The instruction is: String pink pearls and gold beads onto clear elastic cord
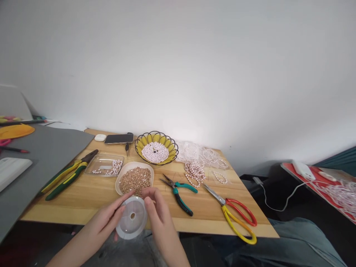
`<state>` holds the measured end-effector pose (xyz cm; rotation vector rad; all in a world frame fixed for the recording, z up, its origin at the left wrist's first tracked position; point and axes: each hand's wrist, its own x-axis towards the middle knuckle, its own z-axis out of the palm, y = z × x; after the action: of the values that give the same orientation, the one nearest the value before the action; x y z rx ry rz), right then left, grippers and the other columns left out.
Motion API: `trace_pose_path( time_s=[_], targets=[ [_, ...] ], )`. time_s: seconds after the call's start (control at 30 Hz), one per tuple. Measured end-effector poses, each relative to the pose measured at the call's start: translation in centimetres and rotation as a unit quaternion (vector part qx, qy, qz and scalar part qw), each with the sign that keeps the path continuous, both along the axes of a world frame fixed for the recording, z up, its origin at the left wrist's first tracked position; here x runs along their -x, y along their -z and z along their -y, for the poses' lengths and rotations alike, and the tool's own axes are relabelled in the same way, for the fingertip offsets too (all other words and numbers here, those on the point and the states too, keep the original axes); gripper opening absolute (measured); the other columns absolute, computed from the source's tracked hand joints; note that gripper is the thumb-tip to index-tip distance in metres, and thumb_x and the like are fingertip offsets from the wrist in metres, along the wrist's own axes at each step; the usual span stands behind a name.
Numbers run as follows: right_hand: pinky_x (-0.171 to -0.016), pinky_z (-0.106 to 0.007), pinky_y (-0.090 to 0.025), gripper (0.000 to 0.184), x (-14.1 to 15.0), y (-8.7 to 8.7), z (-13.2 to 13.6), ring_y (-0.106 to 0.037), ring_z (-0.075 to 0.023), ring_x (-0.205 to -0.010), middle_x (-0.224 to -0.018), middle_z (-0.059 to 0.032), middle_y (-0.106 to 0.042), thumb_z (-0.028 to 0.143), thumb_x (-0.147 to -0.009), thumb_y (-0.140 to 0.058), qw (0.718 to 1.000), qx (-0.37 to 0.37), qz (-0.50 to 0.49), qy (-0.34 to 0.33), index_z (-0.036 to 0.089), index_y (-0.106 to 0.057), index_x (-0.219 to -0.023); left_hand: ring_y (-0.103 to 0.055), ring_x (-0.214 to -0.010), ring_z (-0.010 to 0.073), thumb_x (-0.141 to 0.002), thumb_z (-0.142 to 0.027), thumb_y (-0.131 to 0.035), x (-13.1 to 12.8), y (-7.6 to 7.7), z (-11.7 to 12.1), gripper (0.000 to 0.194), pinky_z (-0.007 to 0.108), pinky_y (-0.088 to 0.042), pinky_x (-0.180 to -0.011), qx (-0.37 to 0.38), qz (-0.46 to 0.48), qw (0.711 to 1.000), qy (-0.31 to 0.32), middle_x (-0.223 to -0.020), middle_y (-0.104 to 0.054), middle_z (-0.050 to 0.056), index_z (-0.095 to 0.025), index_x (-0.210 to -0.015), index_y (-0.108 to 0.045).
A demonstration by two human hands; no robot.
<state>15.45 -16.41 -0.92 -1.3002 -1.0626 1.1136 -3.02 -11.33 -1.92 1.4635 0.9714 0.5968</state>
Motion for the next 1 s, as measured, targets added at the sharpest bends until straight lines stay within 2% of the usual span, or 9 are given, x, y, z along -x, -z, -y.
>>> trace_pose_path(
  time_s=[0.07,0.13,0.23,0.37,0.5,0.63,0.77,0.87,1.0],
  targets=[
    [-0.102,-0.040,-0.044,0.042,0.3,-0.4,0.7,-0.058,-0.0300,-0.119,-0.124,-0.0112,-0.063,0.063,-0.089,-0.058,0.997,-0.061,0.036,-0.018,0.023,-0.070,-0.097,-0.061,-0.049,0.0186,-0.093,-0.043,-0.060,-0.1,0.1,-0.1,0.056,0.027,-0.051,-0.059,-0.009,-0.008,1.000,-0.018,-0.066,-0.070,0.004,-0.016,-0.141,-0.057],
    [-0.100,-0.038,-0.044,0.035,0.9,-0.8,1.0,-0.058,-0.0296,-0.116,-0.120,-0.0105,-0.061,0.057,-0.085,-0.068,0.992,-0.100,0.073,-0.027,0.023,-0.070,-0.090,-0.061,-0.053,0.0192,-0.092,-0.045,-0.060,-0.3,0.2,-0.2,0.057,0.027,-0.051,-0.058,-0.006,0.003,1.000,-0.030,-0.073,-0.071,0.006,-0.016,-0.141,-0.056],
    [-0.081,-0.032,-0.048,0.026,1.5,-0.8,1.0,-0.060,-0.0230,-0.090,-0.092,-0.0061,-0.060,0.043,-0.087,-0.069,0.987,-0.117,0.108,-0.001,0.021,-0.066,-0.074,-0.061,-0.055,0.0197,-0.091,-0.048,-0.060,-0.3,0.2,-0.4,0.061,0.028,-0.053,-0.058,0.012,0.032,0.999,-0.040,-0.079,-0.071,0.007,-0.015,-0.143,-0.054],
    [-0.066,-0.027,-0.041,0.027,0.8,0.7,0.3,-0.049,-0.0177,-0.068,-0.068,0.0004,-0.050,0.037,-0.091,-0.064,0.986,-0.102,0.122,0.048,0.020,-0.060,-0.071,-0.061,-0.056,0.0199,-0.090,-0.049,-0.063,0.0,0.3,-0.5,0.064,0.028,-0.054,-0.056,0.063,0.097,0.991,-0.064,-0.081,-0.071,0.008,-0.016,-0.144,-0.053],
    [-0.060,-0.025,-0.038,0.034,-0.1,2.2,0.0,-0.045,-0.0156,-0.064,-0.067,0.0011,-0.048,0.045,-0.093,-0.061,0.993,-0.061,0.092,0.051,0.019,-0.055,-0.072,-0.058,-0.061,0.0200,-0.091,-0.052,-0.061,0.2,0.1,-0.3,0.066,0.028,-0.055,-0.056,0.097,0.129,0.984,-0.071,-0.081,-0.070,0.007,-0.018,-0.147,-0.050],
    [-0.058,-0.024,-0.040,0.037,-0.1,2.4,-0.1,-0.047,-0.0147,-0.062,-0.067,0.0011,-0.050,0.050,-0.093,-0.058,0.995,-0.046,0.070,0.049,0.019,-0.054,-0.074,-0.058,-0.063,0.0210,-0.090,-0.056,-0.060,0.1,-0.1,-0.1,0.070,0.031,-0.057,-0.057,0.113,0.123,0.985,-0.048,-0.083,-0.070,0.008,-0.017,-0.147,-0.050],
    [-0.056,-0.025,-0.044,0.037,0.0,2.2,0.0,-0.054,-0.0152,-0.060,-0.067,0.0006,-0.053,0.052,-0.092,-0.061,0.998,-0.028,0.040,0.039,0.019,-0.055,-0.075,-0.066,-0.086,0.0285,-0.086,-0.058,-0.065,-0.3,0.1,0.0,0.070,0.032,-0.060,-0.063,0.120,0.128,0.977,-0.124,-0.115,-0.071,0.013,-0.018,-0.143,-0.055],
    [-0.056,-0.025,-0.046,0.037,0.1,2.5,0.1,-0.057,-0.0157,-0.061,-0.068,0.0002,-0.055,0.052,-0.091,-0.062,0.999,-0.024,0.028,0.037,0.020,-0.055,-0.075,-0.061,-0.114,0.0362,-0.081,-0.057,-0.071,-0.6,0.3,0.0,0.071,0.031,-0.061,-0.069,0.123,0.148,0.967,-0.168,-0.143,-0.057,0.012,-0.019,-0.140,-0.057],
    [-0.059,-0.025,-0.048,0.034,0.3,3.1,0.3,-0.059,-0.0165,-0.064,-0.070,-0.0008,-0.057,0.050,-0.093,-0.060,0.998,-0.040,0.028,0.039,0.020,-0.056,-0.078,-0.051,-0.129,0.0407,-0.080,-0.057,-0.073,-0.9,0.7,-0.1,0.074,0.034,-0.062,-0.074,0.138,0.182,0.956,-0.182,-0.151,-0.049,0.012,-0.019,-0.142,-0.055]
  ],
)
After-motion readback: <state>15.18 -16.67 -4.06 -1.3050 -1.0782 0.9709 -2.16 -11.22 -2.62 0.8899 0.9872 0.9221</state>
